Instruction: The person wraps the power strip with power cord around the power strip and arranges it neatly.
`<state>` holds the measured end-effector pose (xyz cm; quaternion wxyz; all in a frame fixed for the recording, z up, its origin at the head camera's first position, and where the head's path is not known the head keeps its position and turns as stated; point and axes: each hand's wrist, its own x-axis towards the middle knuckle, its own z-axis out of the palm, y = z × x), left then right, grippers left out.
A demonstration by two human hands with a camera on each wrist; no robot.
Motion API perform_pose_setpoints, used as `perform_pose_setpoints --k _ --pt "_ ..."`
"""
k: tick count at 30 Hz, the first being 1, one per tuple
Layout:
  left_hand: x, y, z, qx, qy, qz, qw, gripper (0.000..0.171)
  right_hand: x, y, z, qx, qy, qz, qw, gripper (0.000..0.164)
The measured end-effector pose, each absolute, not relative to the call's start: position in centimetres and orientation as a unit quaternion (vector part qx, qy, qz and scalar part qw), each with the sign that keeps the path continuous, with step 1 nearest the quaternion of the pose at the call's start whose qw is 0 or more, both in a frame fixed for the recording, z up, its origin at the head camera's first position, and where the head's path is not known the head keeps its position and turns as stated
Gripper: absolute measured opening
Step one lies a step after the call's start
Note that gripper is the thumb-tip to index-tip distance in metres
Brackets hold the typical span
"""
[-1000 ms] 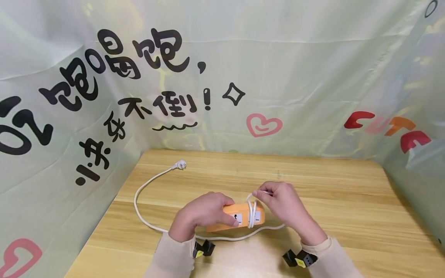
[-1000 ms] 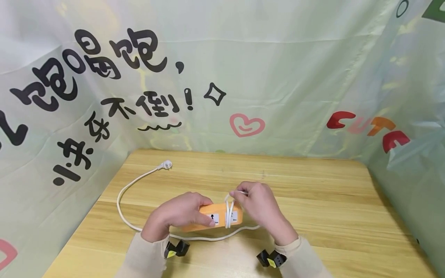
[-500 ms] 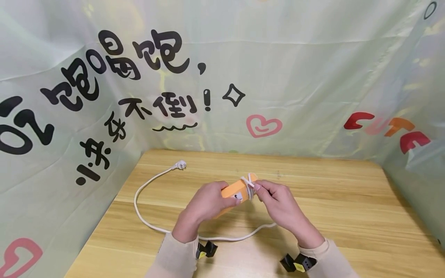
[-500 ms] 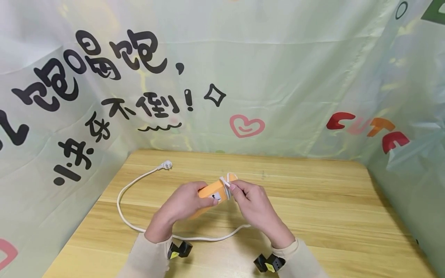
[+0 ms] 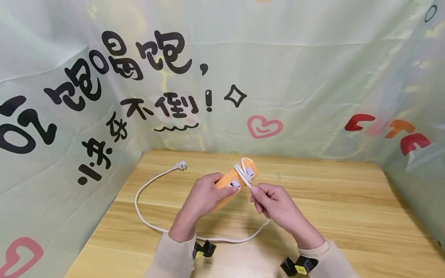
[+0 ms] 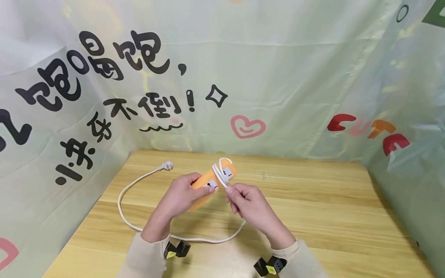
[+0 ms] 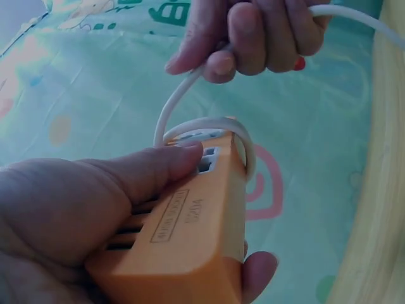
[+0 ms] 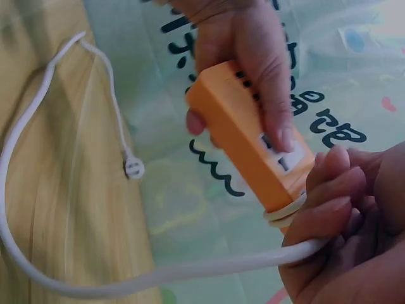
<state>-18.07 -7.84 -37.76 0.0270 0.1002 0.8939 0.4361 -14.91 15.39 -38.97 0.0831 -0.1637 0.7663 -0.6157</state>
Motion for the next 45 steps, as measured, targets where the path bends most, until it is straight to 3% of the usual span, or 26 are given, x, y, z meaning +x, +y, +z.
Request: perform_pose_setpoints --k 6,11,17,23,34,45 --pt "-18.2 -8.2 -37.5 0.092 0.892 0.443 0.006 0.028 -14.9 15.9 -39.0 -0.240 0.759 -0.599 0.088 0.031" --pt "-18.3 -8.5 -37.4 0.100 0.873 0.477 0.026 0.029 -15.1 16.0 -38.8 -0.206 0.766 -0.595 0.132 0.028" --pt "-18.2 -9.2 -37.2 0.117 0.819 0.556 0.084 0.029 -15.4 15.8 -39.2 -0.130 0.866 -0.481 0.038 0.039" --pt "-18.2 -9.7 -36.8 0.128 0.802 0.575 0.096 0.030 -15.4 15.6 -39.4 -0.077 0.884 -0.460 -0.030 0.045" --pt "-18.4 -10.2 -36.6 0.125 0.777 0.607 0.112 0.032 -15.3 16.0 -39.3 -0.137 0.872 -0.469 -0.030 0.023" --pt "-18.4 -10.7 -36.4 0.155 0.768 0.607 0.131 0.030 -16.0 16.3 -39.7 -0.066 0.914 -0.395 -0.056 0.050"
